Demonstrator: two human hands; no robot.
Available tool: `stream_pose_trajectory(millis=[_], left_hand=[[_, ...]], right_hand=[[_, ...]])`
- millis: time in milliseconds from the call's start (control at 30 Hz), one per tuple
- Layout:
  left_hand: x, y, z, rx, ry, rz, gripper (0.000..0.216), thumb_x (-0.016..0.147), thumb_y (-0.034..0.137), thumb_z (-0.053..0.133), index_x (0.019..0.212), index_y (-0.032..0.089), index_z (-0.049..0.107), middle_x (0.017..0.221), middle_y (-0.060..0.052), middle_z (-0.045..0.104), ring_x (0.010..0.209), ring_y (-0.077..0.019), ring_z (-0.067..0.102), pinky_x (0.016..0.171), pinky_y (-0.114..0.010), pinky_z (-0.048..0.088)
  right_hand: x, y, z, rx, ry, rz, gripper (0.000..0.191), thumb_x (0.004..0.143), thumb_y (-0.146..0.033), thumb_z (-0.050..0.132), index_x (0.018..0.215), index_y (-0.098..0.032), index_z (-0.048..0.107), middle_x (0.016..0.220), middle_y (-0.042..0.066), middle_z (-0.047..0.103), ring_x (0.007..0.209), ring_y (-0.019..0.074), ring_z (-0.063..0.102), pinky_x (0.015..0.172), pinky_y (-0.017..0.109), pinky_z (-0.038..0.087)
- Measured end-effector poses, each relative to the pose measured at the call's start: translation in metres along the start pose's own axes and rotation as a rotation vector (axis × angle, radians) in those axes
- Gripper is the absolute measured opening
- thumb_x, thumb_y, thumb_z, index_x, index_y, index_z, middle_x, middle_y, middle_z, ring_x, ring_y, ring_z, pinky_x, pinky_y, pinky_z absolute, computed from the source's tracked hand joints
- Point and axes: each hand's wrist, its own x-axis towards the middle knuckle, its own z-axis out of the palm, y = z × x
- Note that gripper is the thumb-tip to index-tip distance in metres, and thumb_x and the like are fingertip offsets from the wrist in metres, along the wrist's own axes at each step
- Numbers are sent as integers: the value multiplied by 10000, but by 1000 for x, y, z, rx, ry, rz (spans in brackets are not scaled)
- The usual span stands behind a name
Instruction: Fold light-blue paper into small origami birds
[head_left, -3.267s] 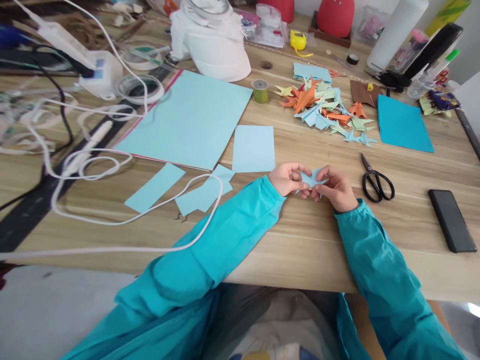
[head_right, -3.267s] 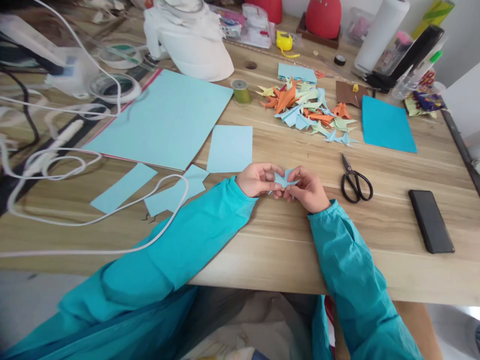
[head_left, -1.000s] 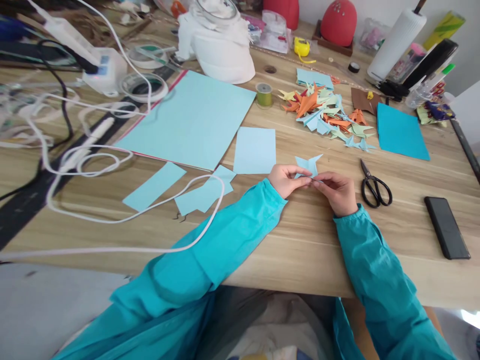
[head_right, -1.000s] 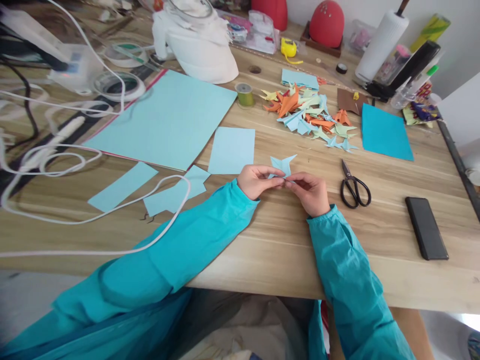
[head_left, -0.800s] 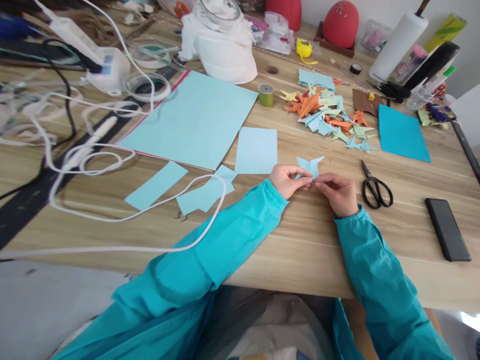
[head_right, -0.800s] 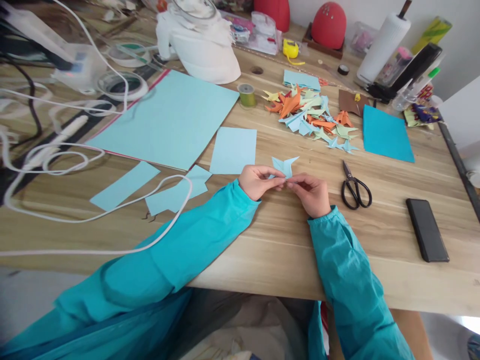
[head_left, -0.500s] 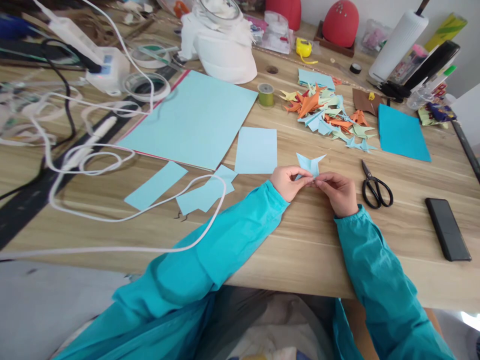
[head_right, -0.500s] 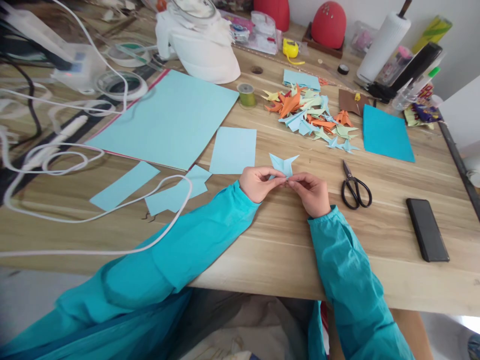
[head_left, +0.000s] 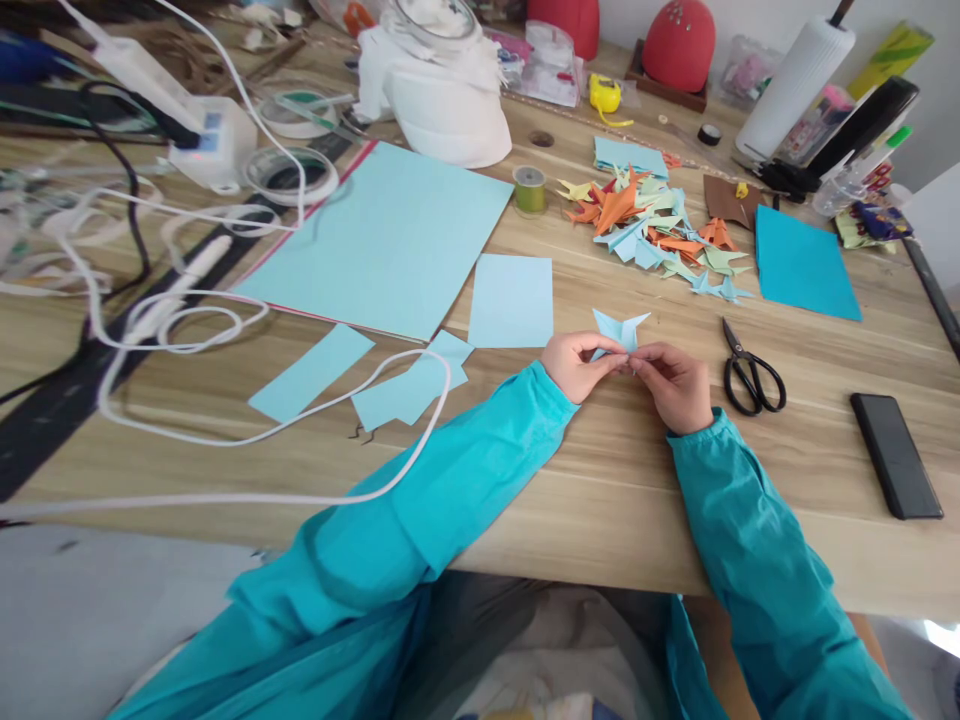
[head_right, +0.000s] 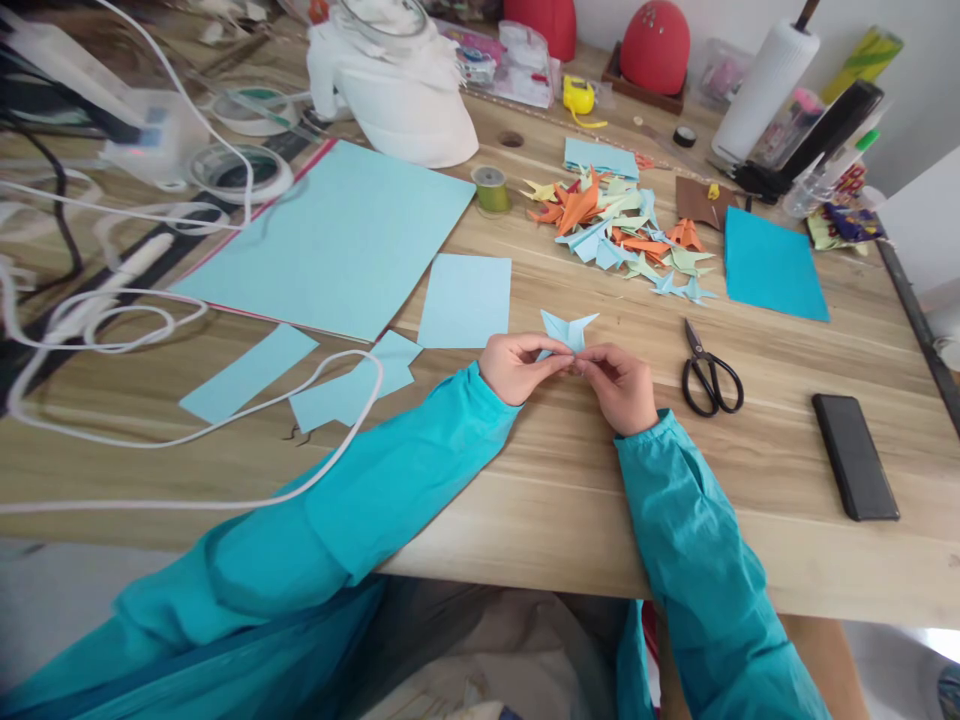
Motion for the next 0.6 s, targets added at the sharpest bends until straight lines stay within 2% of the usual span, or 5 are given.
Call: stream_pose_trajectory(millis=[133,333,467,600], left_hand=[[0,2,-1,60,-2,-6,128,634,249,723,699,140,708,634,-41,695,574,-140,623,577,-247,501],[-1,5,-1,98,43,-33,118,626,239,726,696,145,712,615,-35,683,567,-143,615,568,-251,495],[-1,4,0,64,68,-58,134,593,238,755,689,153,713,604,-29,680,582,-156,628,574,-259,516],[-1,5,2,-15,63,-83,154,592,244,756,692,139,705,596,-32,681,567,-156,642,582,-264,538]], right_hand=[[-1,-2,1,9,-6,13,126,752,-315,652,761,-189,654,710,14,676,676,144,621,641,289,508],[-1,-7,5,156,35,91,172,687,-356,711,734,-203,648,690,8,688,661,156,642,642,308,533],[0,-8,5,221,55,154,221,636,-371,750,712,-199,633,671,5,691,654,164,654,656,321,542],[0,-8,5,251,60,163,221,644,-364,750,700,-192,622,636,4,684,631,162,651,635,315,533]])
